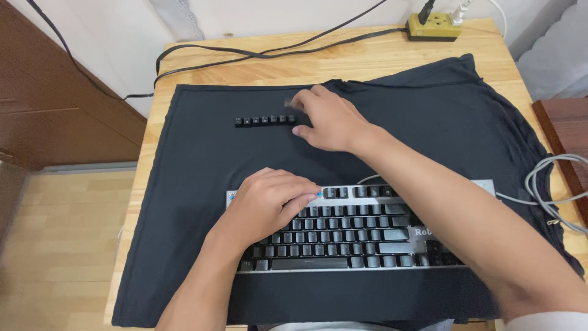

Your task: Removing keycaps and using a soldering iron to work on mechanical keyboard switches

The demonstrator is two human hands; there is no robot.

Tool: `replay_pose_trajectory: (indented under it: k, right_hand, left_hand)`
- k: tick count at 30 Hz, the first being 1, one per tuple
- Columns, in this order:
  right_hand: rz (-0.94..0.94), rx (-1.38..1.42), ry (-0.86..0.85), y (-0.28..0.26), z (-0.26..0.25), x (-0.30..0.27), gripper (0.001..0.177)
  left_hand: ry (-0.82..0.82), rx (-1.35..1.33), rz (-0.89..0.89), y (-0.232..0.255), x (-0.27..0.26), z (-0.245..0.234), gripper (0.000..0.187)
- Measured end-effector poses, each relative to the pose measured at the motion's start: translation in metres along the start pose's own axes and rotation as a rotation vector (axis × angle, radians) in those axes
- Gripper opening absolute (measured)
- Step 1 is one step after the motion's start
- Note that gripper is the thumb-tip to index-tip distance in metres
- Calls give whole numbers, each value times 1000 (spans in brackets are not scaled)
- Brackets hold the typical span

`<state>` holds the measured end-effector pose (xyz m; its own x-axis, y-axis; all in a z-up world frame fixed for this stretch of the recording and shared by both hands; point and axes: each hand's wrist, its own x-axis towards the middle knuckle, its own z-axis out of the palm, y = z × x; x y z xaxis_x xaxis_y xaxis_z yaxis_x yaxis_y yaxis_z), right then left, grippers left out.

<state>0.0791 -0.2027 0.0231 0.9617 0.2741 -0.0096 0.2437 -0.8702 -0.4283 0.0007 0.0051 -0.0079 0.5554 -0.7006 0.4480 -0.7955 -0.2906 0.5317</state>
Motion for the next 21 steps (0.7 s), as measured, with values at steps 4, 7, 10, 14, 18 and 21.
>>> replay_pose_trajectory:
  k: [4, 7, 10, 14, 18, 21]
  right_hand:
    - [-7, 153, -59, -2, -19, -38, 54]
    - [-215, 208, 34, 1, -30, -71, 38]
    - [-154, 363, 69, 1, -26, -101, 21]
    - [-216, 840, 280, 0, -5, -120, 11]
    - [-203, 884, 394, 9, 17, -126, 12]
    - [-235, 826, 400, 6, 16, -128, 9]
  left_hand:
    - [-3, 33, 28, 14, 4, -6, 12]
    - [-310, 116, -160, 38, 9, -5, 43]
    - [-202, 251, -52, 36, 2, 15, 52]
    - [-198, 41, -173, 28, 8, 12, 38]
    - [-186, -87, -210, 37, 16, -2, 34]
    - [-193, -135, -264, 38, 15, -7, 36]
